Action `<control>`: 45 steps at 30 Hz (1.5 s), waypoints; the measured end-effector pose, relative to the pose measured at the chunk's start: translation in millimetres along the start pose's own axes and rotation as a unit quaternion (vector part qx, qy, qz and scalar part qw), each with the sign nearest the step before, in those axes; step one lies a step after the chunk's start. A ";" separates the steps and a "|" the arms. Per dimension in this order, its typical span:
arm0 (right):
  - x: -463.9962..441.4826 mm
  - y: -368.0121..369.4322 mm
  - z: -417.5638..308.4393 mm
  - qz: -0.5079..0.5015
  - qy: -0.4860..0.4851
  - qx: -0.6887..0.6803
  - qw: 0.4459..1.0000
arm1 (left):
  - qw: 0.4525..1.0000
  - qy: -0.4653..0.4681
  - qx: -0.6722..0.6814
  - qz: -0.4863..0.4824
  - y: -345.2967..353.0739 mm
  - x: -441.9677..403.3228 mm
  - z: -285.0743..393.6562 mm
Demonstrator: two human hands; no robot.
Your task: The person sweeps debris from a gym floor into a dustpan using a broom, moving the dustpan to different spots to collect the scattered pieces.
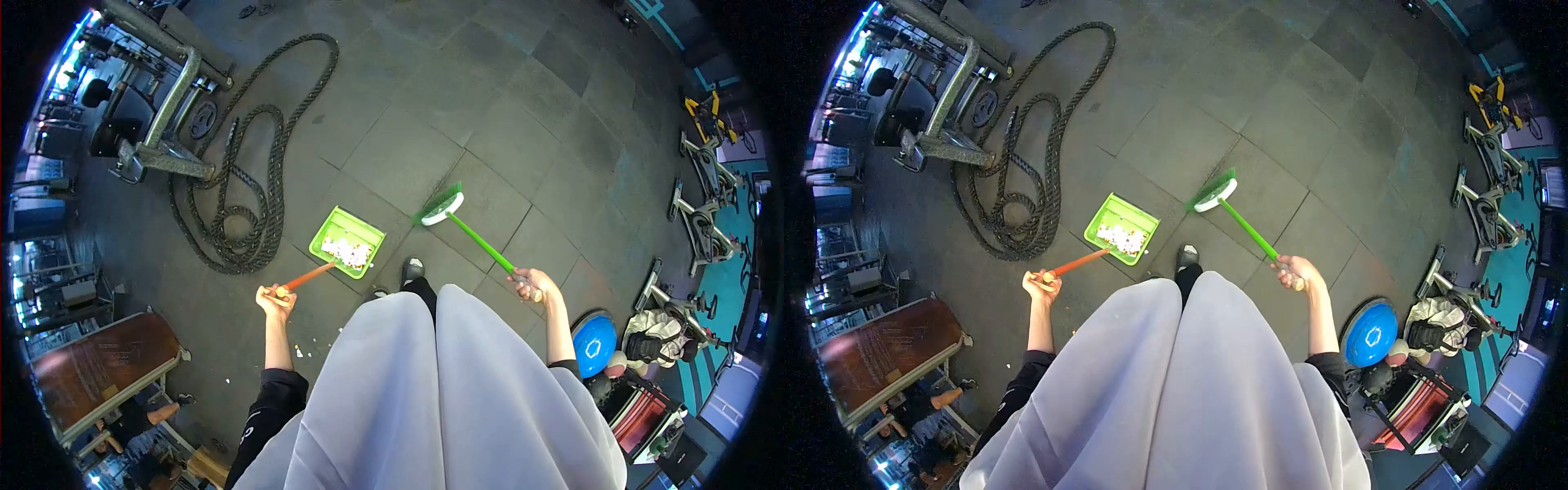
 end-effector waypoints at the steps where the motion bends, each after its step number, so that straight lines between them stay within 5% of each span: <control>1: 4.2 2.0 -1.7 0.000 -0.001 0.000 1.000 | 1.000 0.000 -0.003 0.004 1.4 2.2 0.3; 10: -74.6 11.4 -69.1 0.135 -0.221 0.162 0.952 | 1.000 0.003 0.000 -0.001 4.3 3.2 -6.1; 16: -165.7 52.6 -58.5 0.167 -0.196 0.255 0.932 | 0.999 -0.019 0.015 -0.045 1.9 5.2 -13.1; 20: -189.1 45.8 2.9 0.098 -0.146 0.310 0.934 | 1.000 -0.004 0.005 -0.013 2.2 8.9 -15.9; 21: -192.6 42.6 18.8 0.051 -0.157 0.343 0.925 | 1.000 -0.004 0.007 -0.015 4.7 7.9 -15.9; 23: -163.6 38.1 37.3 0.129 -0.120 0.496 0.850 | 1.000 0.001 0.013 -0.007 4.2 10.0 -17.8; 27: -67.5 44.8 36.1 0.159 -0.144 0.440 0.872 | 1.000 0.005 0.016 -0.004 1.3 2.6 -17.0; 29: -27.1 44.0 32.1 0.168 -0.139 0.289 0.932 | 0.999 -0.007 0.011 -0.052 4.4 -0.7 -16.4; 36: 40.9 29.7 65.6 0.216 -0.208 0.244 0.922 | 1.000 -0.002 -0.003 -0.031 3.0 -2.3 -14.2; 38: 40.6 7.8 72.4 0.374 -0.244 0.486 0.751 | 1.000 0.008 0.004 -0.024 8.6 0.6 -12.5; 41: 12.4 -17.5 87.5 0.421 -0.272 0.494 0.711 | 0.999 -0.014 0.013 -0.046 5.2 -12.4 -11.7; 42: -24.6 -36.8 99.5 0.267 -0.139 0.410 0.861 | 0.999 -0.011 -0.001 -0.048 5.2 -14.1 -10.3; 43: -57.6 -63.3 107.2 0.268 -0.137 0.407 0.862 | 0.999 -0.012 -0.004 -0.047 6.7 -13.6 -9.2; 44: -107.0 -74.1 130.2 0.064 -0.106 0.088 0.988 | 0.999 -0.010 -0.006 -0.046 8.6 -11.6 -9.0; 45: -124.4 -63.3 134.8 -0.149 -0.058 -0.244 0.957 | 0.999 -0.008 -0.005 -0.045 9.7 -9.8 -9.3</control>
Point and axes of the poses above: each hand's wrist, its own x-axis away from the middle knuckle, its own y-axis out of the palm, z = x × y, the point moved 6 cm from there along -x, towards the middle knuckle, and after that the axes turned 5 degrees about -y, right-handed, at the moved point
